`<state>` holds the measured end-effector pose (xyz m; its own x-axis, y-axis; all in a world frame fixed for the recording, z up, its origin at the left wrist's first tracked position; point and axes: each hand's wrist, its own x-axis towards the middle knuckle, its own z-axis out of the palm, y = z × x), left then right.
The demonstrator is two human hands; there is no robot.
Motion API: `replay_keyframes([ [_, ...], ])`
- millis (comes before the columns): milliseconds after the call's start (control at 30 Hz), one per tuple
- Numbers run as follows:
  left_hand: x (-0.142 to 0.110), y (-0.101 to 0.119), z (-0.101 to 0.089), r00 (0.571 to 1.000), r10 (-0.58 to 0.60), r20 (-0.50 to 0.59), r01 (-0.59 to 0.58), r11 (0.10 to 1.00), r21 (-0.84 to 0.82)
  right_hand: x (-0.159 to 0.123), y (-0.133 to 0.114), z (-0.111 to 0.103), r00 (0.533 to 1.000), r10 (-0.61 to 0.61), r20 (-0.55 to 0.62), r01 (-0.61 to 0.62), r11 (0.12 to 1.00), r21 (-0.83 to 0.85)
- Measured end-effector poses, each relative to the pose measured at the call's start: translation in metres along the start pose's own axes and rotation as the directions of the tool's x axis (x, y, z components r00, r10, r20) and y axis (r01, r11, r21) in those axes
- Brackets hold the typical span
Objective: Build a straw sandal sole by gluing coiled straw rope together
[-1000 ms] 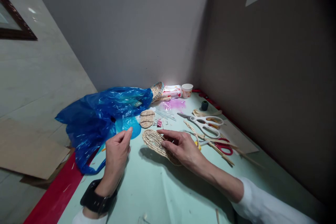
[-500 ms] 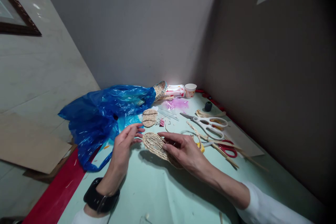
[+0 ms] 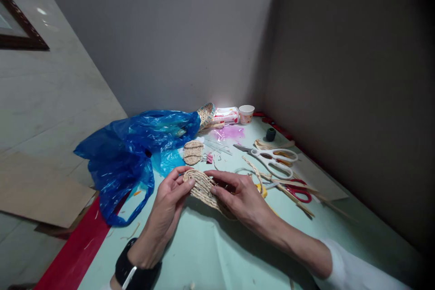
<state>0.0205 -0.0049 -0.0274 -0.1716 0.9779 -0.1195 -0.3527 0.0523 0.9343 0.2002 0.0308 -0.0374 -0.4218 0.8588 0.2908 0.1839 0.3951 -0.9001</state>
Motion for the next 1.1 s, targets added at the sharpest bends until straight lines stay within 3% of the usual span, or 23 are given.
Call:
replay_keyframes([
  [467,-0.006,-0.013,0.017,0.999,0.046,-0.010,-0.046,0.998,-0.037,-0.001,-0.001,0.005,0.997,-0.010,-0.082,0.013,0.999,0.040],
  [1100,-0.006,-0.014,0.016,0.994,0.079,-0.080,-0.082,0.996,-0.037,-0.002,-0.001,0.005,0.995,-0.001,-0.099,0.002,1.000,0.005],
])
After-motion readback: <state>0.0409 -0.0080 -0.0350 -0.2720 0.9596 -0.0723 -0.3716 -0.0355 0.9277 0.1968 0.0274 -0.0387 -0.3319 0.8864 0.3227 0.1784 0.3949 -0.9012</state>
